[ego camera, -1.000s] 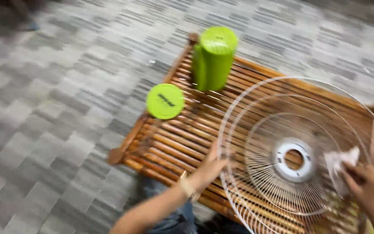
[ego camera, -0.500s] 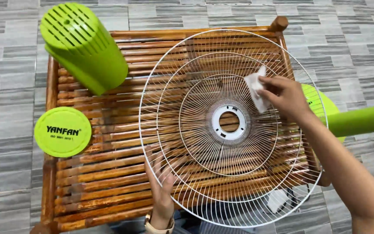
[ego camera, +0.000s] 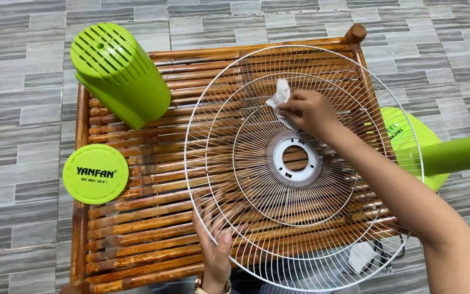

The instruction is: Cleaning a metal fan grill by wiping it thoroughly with a cloth.

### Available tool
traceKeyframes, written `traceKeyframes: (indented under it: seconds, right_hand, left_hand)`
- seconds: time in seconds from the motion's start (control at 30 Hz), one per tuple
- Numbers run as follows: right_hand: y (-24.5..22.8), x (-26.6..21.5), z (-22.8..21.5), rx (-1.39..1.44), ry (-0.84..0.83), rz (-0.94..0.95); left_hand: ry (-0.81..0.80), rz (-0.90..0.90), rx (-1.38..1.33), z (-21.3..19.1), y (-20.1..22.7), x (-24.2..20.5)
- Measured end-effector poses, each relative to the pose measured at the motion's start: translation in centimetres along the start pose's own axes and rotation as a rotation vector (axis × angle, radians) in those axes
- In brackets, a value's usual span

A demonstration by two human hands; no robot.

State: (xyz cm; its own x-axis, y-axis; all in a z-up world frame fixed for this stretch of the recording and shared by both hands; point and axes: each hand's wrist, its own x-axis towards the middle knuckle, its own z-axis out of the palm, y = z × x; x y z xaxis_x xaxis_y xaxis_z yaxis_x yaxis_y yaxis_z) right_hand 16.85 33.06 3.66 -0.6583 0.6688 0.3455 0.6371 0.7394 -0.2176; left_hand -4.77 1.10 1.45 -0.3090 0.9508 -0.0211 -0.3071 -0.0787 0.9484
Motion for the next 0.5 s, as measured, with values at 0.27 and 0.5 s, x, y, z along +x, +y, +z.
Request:
traceKeyframes:
  seconds: [0.27, 0.5]
  right_hand:
    - [-1.8, 1.6, -0.4, -0.062, 0.084, -0.029]
    - [-3.0, 2.9, 2.1, -0.009, 0.080, -0.140]
  left_hand:
    - [0.019, 0.019, -0.014, -0.5, -1.2, -0.5]
    - [-0.012, 0.026, -0.031, -0.3, -0.5, -0.2]
